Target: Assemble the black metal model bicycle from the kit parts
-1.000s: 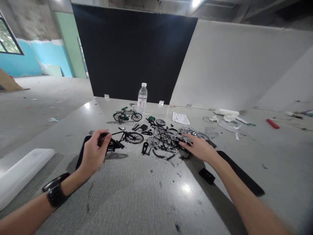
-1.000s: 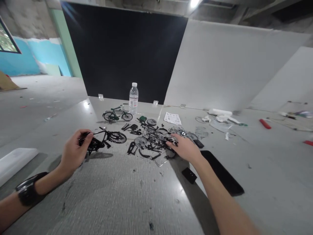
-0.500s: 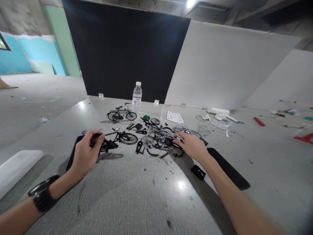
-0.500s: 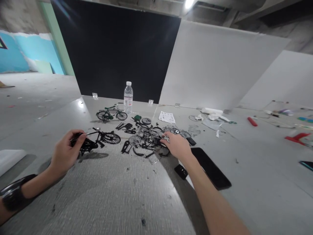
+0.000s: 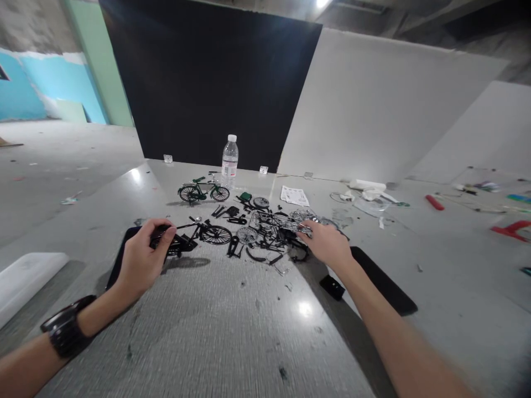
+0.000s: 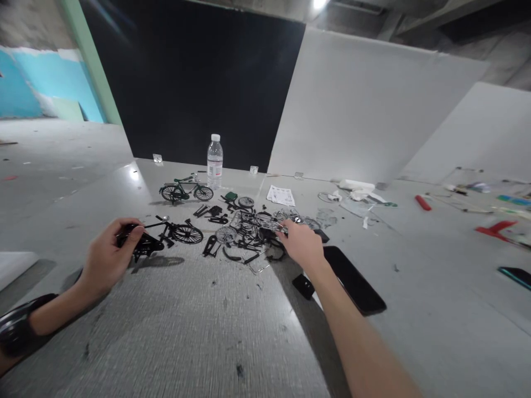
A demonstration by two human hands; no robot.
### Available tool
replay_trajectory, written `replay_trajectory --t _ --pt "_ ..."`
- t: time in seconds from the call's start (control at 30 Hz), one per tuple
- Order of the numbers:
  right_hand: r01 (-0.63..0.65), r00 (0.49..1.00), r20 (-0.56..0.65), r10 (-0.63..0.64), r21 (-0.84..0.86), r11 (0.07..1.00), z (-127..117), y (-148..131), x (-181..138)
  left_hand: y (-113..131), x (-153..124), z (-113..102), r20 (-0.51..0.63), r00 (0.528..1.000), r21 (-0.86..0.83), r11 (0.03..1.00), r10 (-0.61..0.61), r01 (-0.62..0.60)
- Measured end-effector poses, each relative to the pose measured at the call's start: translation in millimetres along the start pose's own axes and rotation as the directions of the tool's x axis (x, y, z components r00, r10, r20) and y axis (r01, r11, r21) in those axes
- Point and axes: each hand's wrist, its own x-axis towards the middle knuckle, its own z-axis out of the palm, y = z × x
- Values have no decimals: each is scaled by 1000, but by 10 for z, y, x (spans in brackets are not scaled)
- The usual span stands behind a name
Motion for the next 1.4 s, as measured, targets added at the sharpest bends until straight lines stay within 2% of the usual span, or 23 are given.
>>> replay_trajectory --t 0.17,0.27,0.37,0.53,0.77,1.07,1.23,1.4 --pt "26 1000 1 -26 22 999 -84 11 -21 0 -4 1 1 1000 3 1000 -14 14" --pt "101 995 9 -103 100 990 -183 101 -29 -17 -7 -2 1 1000 8 1000 -19 19" --pt "187 975 86 -205 179 966 -233 237 -21 -41 -6 3 1 1000 10 1000 -8 8" --pt "197 938 241 -248 217 956 -219 357 -16 -61 -8 9 4 1000 16 1000 -18 18" --pt "196 921 284 -268 258 946 -237 229 -83 -44 -12 -5 13 1000 17 1000 -19 18" --pt "175 923 294 -247 251 952 -310 94 -166 -60 -13 5 20 1000 0 1000 -20 20" --pt "237 843 385 -376 363 901 -386 -109 -307 -42 -11 0 23 999 13 1000 -22 21" --pt "310 787 396 -474 410 858 -305 -194 -343 -41 -17 -2 21 1000 11 1000 -18 18"
